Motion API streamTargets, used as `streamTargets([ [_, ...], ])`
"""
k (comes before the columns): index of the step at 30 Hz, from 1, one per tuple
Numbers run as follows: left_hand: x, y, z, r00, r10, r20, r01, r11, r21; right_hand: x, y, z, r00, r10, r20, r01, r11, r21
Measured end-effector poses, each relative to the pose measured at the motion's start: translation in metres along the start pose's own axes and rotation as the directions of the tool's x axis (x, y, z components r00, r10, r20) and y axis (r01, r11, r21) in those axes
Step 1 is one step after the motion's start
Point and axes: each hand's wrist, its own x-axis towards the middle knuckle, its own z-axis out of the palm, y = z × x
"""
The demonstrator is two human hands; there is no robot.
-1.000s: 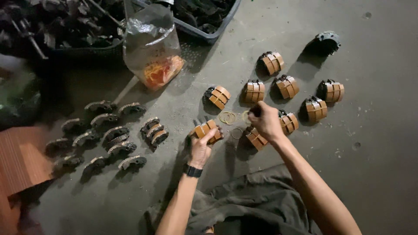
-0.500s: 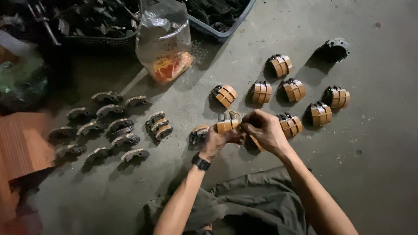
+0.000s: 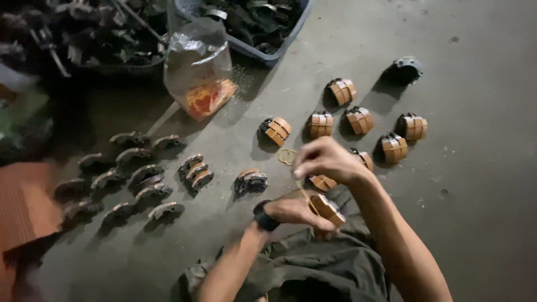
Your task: Grouping motorcycle brake shoes together and securing them with rubber bands.
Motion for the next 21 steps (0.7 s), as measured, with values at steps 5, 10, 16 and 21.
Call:
streamTargets([
  [5,0.023,0.009,-0.007,0.729,0.222,-0.648,0.204,0.833,0.515,0.0,0.055,-0.013,0.928,0.334,-0.165,-0.189,0.804,0.564],
  [10,0.031,-0.033,-0.091,0.322,0.314,-0.893,0.144,0.916,0.374,-0.033,0.063,0.054,0.905,0.424,0.012,-0.228,0.464,0.856],
  [16,0.019,-0.055,-0.104,0.642,-0.137,-0.754,-0.165,0.936,-0.311,-0.048,0.043,0.055,0.783,0.487,-0.387,0.433,0.019,0.901],
  [21,0.004,-0.042,-0.11,0.658,-0.194,-0.728,0.007,0.968,-0.251,-0.087,0.044,0.043,0.873,-0.234,-0.428,0.359,0.902,0.24],
])
